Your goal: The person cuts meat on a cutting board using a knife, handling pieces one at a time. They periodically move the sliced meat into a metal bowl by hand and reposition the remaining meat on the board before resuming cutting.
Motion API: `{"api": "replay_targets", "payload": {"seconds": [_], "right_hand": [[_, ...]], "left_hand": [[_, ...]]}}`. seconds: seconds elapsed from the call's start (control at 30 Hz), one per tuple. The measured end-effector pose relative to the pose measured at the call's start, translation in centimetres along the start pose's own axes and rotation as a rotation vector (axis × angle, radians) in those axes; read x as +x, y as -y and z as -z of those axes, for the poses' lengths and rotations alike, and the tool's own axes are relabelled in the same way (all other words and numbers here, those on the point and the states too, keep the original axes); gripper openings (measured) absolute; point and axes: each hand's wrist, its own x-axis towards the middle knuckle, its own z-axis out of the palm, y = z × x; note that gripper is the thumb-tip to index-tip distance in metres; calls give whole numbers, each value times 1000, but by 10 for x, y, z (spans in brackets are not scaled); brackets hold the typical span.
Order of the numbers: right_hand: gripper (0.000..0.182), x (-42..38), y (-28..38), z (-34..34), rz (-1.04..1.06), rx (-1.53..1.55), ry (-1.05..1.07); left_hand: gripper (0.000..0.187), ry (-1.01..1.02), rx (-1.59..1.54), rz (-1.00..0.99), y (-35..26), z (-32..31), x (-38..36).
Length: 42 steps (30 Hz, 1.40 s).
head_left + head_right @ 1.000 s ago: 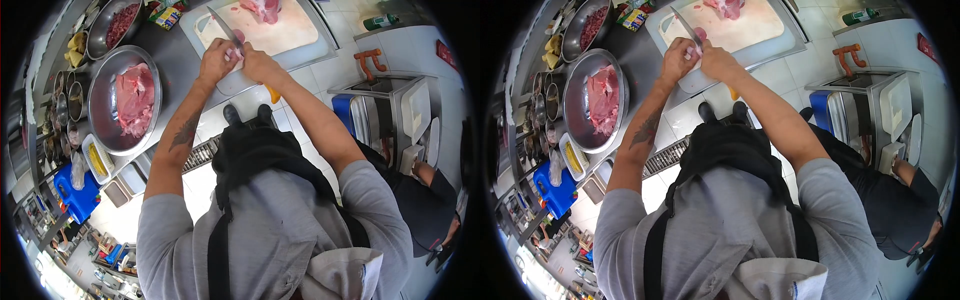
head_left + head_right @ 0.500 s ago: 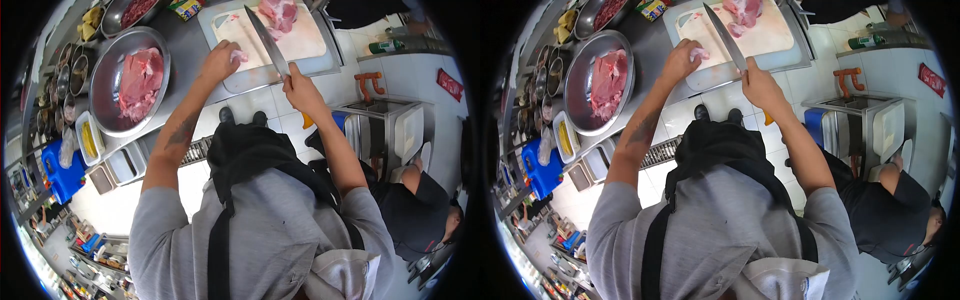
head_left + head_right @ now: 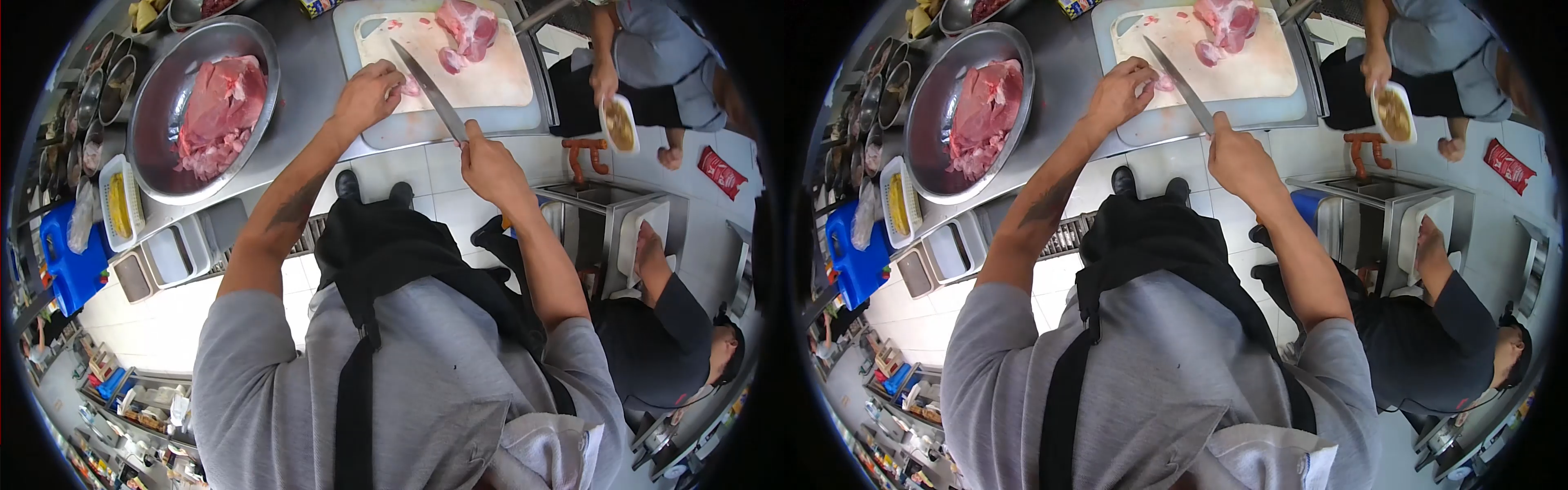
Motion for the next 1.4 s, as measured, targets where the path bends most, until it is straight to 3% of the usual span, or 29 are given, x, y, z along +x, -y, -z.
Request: {"api": "replay_targets", "payload": {"seconds": [0.23,0.37,0.47,0.6,0.67,0.7,0.73,0.77,0.8,0.9,0.93,1.03,1.17,1.23,1.27,1.33,1.4], "right_hand": [[23,-18,4,33,35,-211,109],[31,-21,6,32,-46,-126,177],[35,52,-9,-43,92,-18,-7],[36,105,2,-63,116,13,-112],[31,101,4,-33,-19,253,120],[31,94,2,-26,-22,273,97],[27,86,-2,-18,-104,544,151],[23,81,-7,-12,-182,812,214],[23,75,-13,-9,-183,828,205],[12,65,-33,-4,-182,1505,449],[12,62,-38,-7,-185,1517,438],[13,57,-45,-7,-1,1788,482],[14,45,-49,-3,-72,1705,337],[14,36,-52,-6,-105,1684,279],[15,31,-54,-7,-144,1641,243],[16,15,-57,-10,-196,1589,212],[17,7,-64,-8,-238,1534,171]], "left_hand": [[20,-87,10,-24,-4,-4,-2],[21,-127,-52,-17,-1,-9,-2],[19,-138,-94,-46,6,-11,3],[16,-132,-128,-57,6,-11,-1],[15,-156,-107,-89,0,-12,-3],[15,-191,-74,-109,2,-7,0],[15,-185,-60,-135,2,3,6],[17,-125,-169,0,0,11,8],[20,-55,-283,142,-4,17,6],[30,-93,-258,267,11,15,19],[30,-80,-259,257,14,16,21],[32,-272,-705,503,24,14,48],[33,-179,-603,423,15,12,74],[36,-105,-235,133,12,6,88],[36,-87,-228,116,12,5,89],[34,181,-24,-143,9,5,85],[34,258,-12,-171,8,11,89]]}}
